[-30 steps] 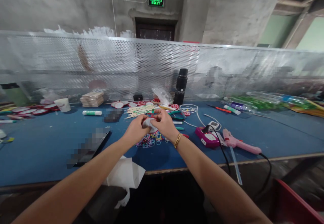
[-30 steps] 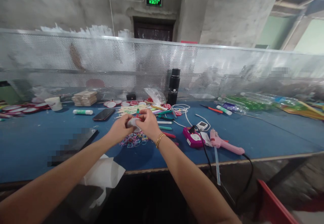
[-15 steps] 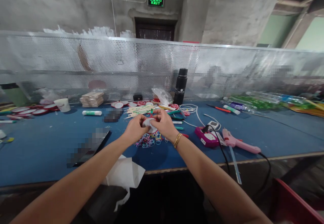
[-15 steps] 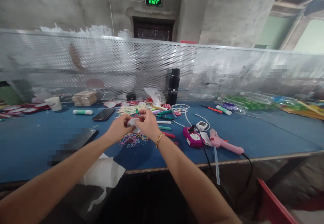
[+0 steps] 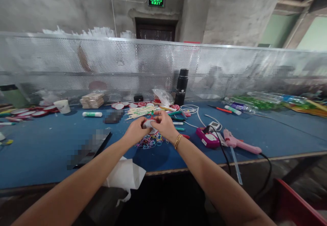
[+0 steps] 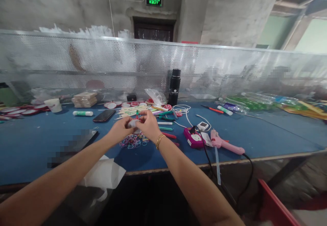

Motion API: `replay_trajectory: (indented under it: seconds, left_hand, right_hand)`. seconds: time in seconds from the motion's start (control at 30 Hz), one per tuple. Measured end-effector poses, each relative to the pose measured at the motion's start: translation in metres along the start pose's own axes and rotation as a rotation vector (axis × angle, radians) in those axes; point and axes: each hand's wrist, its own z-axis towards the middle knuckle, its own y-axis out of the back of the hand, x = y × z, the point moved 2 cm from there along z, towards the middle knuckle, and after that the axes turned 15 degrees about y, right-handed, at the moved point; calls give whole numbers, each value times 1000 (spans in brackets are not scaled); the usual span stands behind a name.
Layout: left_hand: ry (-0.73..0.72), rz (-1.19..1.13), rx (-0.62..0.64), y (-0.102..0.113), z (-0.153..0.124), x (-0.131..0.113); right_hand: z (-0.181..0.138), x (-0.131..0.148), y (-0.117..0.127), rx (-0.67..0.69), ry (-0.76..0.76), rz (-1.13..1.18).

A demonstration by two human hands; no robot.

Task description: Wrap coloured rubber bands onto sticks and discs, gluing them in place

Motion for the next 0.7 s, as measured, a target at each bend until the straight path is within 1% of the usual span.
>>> replay_trajectory:
  seconds: [0.23, 0.47, 0.6, 0.7]
  left_hand:
    - [-2, 29, -14, -1, 0, 1]
    - [68, -93, 22, 0, 0, 3]
    - [74, -130, 34, 0, 0, 1]
    - [47, -121, 24, 1, -1, 0]
  right_hand:
    - [0, 0, -1, -2, -3, -1]
    - [-1, 2, 0, 17, -5, -8]
    - [-2, 1, 0, 14, -9, -2]
    - [-2, 1, 0, 11, -17, 0]
